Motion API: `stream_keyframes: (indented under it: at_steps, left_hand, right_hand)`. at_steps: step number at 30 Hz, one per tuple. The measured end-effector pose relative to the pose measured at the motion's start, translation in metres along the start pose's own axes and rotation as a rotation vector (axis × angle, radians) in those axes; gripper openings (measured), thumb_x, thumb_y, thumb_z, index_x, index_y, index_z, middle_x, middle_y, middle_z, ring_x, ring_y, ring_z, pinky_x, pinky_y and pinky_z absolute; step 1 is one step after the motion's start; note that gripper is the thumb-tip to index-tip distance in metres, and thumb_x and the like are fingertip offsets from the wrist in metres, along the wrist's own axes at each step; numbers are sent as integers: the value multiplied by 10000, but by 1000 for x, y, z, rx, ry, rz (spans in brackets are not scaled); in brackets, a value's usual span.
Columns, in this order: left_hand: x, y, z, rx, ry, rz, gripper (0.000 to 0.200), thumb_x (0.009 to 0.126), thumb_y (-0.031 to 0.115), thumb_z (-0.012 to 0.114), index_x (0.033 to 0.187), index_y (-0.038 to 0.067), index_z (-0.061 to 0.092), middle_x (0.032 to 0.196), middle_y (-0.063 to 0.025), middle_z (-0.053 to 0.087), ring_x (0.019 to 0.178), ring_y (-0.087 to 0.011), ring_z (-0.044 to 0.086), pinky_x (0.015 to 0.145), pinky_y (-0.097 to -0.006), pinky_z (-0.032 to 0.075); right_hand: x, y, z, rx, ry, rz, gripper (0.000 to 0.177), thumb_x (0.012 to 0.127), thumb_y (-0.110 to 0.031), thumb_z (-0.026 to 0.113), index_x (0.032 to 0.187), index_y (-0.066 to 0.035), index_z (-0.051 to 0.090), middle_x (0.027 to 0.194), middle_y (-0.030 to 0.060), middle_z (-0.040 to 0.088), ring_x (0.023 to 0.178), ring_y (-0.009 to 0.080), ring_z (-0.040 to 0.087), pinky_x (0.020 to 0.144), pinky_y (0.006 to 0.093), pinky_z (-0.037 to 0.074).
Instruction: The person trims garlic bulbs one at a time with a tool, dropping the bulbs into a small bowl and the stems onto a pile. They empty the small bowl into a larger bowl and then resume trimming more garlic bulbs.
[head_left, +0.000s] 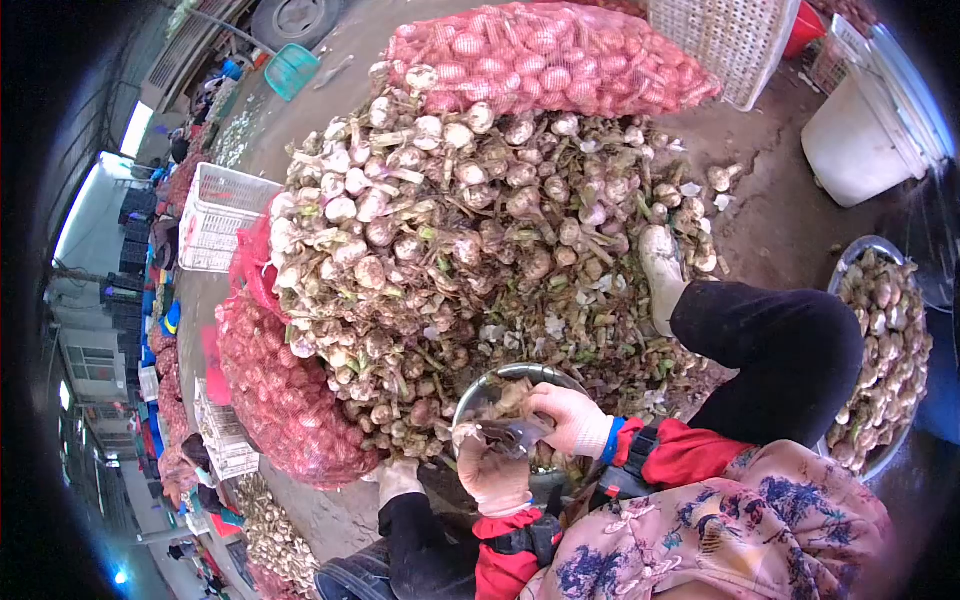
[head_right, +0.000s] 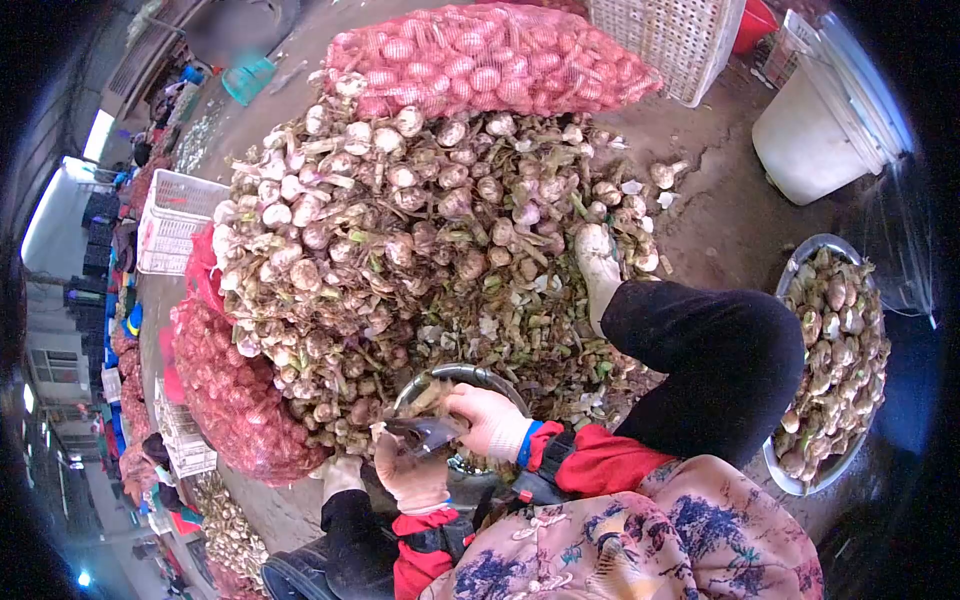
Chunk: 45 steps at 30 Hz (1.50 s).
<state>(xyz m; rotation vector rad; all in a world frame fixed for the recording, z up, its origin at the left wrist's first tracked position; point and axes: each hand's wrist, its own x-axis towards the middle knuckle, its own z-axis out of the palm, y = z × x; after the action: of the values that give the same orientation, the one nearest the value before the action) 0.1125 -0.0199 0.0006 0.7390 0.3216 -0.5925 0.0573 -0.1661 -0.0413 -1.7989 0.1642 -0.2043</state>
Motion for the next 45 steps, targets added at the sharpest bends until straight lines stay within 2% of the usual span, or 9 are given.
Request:
stream_keyframes:
  at_steps: [7, 11, 13, 17, 23, 33, 37, 39, 45]
  left_hand:
    - [-16, -7, 41, -63, 11, -42, 301, 809, 154, 651, 1071, 33, 563, 969, -28, 623, 827, -152, 585, 748, -297, 464]
    - [22, -2, -63, 1346, 53, 69, 515, 795, 22, 663, 1255, -8, 434, 1065, -75, 578, 928, -176, 575, 867, -289, 467]
    - [45, -15, -32, 1635, 15, 334, 539, 797, 48, 650, 1280, -41, 430, 1104, -72, 583, 971, -159, 533, 854, -286, 440]
    - [146, -52, 22, 1135, 63, 68, 460, 839, 125, 621, 1244, -62, 509, 1171, -138, 607, 938, -179, 585, 834, -281, 450]
    - [245, -136, 54, 2369, -151, -116, 478, 746, 378, 647, 1075, 32, 633, 1007, -202, 660, 957, -370, 623, 813, -395, 479]
    - [169, -54, 25, 922, -120, -241, 388, 809, 15, 631, 1178, -30, 520, 1000, -70, 621, 851, -166, 593, 755, -285, 483]
    - [113, -19, 11, 1276, -305, 21, 594, 669, -11, 666, 1233, 3, 480, 1027, -45, 603, 862, -144, 568, 773, -284, 469]
    - [82, -10, 33, 1425, -388, -170, 716, 678, 20, 702, 1322, 8, 390, 1155, -95, 580, 1073, -177, 556, 904, -309, 458]
    - [26, 3, 6, 1206, -139, 78, 696, 634, 15, 741, 1252, 21, 421, 1093, -82, 592, 965, -169, 592, 853, -302, 487]
  right_hand:
    - [-11, 105, -6, 47, 216, 987, 429, 673, -145, 609, 1098, -89, 617, 1050, 175, 644, 978, 329, 617, 841, 362, 483]
    - [-2, 118, -5, 237, 488, 889, 456, 650, -147, 608, 1095, -49, 614, 997, 179, 656, 974, 308, 623, 856, 339, 479]
    - [2, 103, -10, 379, 561, 824, 420, 646, -161, 629, 1033, 1, 605, 971, 158, 663, 930, 281, 633, 849, 317, 474]
    - [10, 97, -14, 482, 641, 806, 340, 682, -79, 625, 1006, 17, 588, 934, 101, 667, 863, 184, 631, 804, 273, 472]
    - [20, 97, -25, 652, 754, 889, 256, 713, -33, 645, 959, -9, 578, 856, 51, 646, 769, 142, 603, 704, 258, 475]
    - [32, 84, -27, 760, 992, 602, 314, 799, -109, 666, 1096, -27, 609, 921, 44, 645, 781, 116, 574, 747, 263, 470]
    - [36, 36, -54, 1051, 464, 472, 327, 808, -103, 660, 1120, -27, 598, 962, 51, 658, 804, 119, 599, 770, 265, 482]
    - [31, 3, -59, 900, 151, 553, 316, 815, -107, 664, 1115, -33, 596, 915, 30, 656, 804, 112, 602, 752, 271, 493]
    - [5, 4, -27, 893, -28, 347, 288, 778, -36, 705, 1054, -26, 621, 1032, 25, 627, 931, 106, 570, 839, 252, 462]
